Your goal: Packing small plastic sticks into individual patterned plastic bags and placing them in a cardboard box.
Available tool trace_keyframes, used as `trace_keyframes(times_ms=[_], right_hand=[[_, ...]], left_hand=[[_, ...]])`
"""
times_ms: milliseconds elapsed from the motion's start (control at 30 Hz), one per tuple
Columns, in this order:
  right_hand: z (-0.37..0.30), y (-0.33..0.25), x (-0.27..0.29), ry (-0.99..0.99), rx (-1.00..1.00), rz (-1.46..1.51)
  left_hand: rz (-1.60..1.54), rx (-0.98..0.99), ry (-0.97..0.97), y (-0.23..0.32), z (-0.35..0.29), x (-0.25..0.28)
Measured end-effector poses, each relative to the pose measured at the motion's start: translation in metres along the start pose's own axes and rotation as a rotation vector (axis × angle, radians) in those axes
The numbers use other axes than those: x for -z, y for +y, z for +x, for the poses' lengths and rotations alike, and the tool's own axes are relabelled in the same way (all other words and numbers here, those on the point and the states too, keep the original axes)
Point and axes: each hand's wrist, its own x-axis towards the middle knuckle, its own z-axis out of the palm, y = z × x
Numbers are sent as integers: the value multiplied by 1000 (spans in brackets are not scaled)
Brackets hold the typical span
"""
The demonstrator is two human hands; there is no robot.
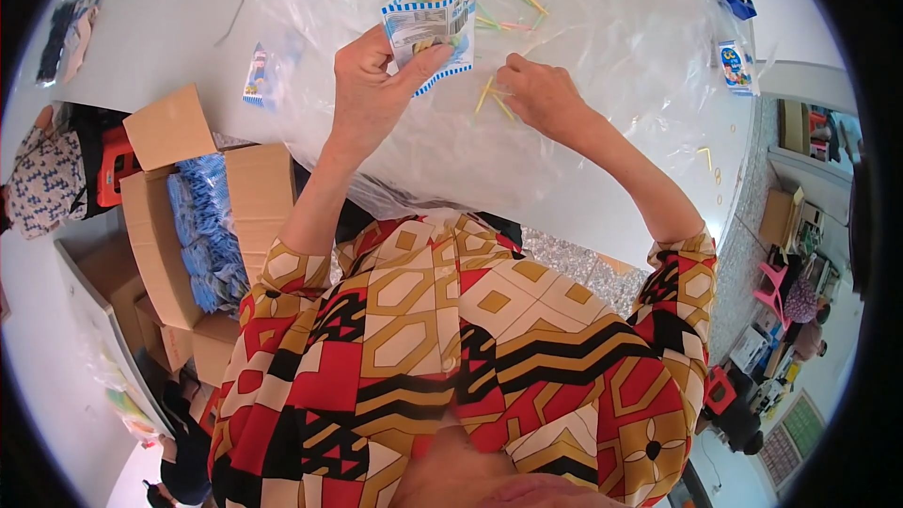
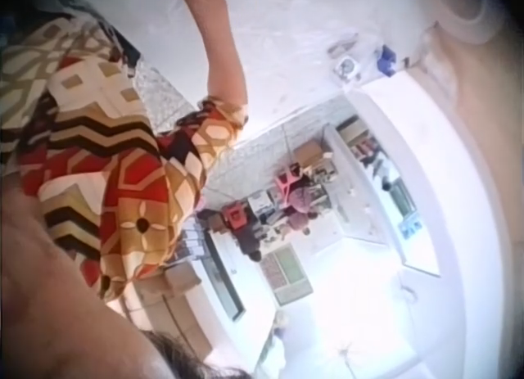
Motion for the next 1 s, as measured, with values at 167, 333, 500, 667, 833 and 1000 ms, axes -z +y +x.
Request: trace_keyframes(times_ms=[167, 333, 500, 667, 833, 1000], right_hand=[[7, 1, 2, -33, 10, -72], [12, 0, 0, 106, 420, -32], [23, -9, 4, -2, 487, -159], [24, -2, 2, -22, 404, -53], [5, 3, 25, 15, -26, 445], [-11, 5, -3, -84, -133, 433]], left_hand=[[-33, -41, 11, -5, 0, 2], [-24, -12, -4, 0, -1, 1], [-15, -61, 7, -2, -2, -3], [-5, -25, -12, -3, -5, -4], [-33, -18, -12, -2, -6, -4], [-56, -24, -33, -3, -4, -8]])
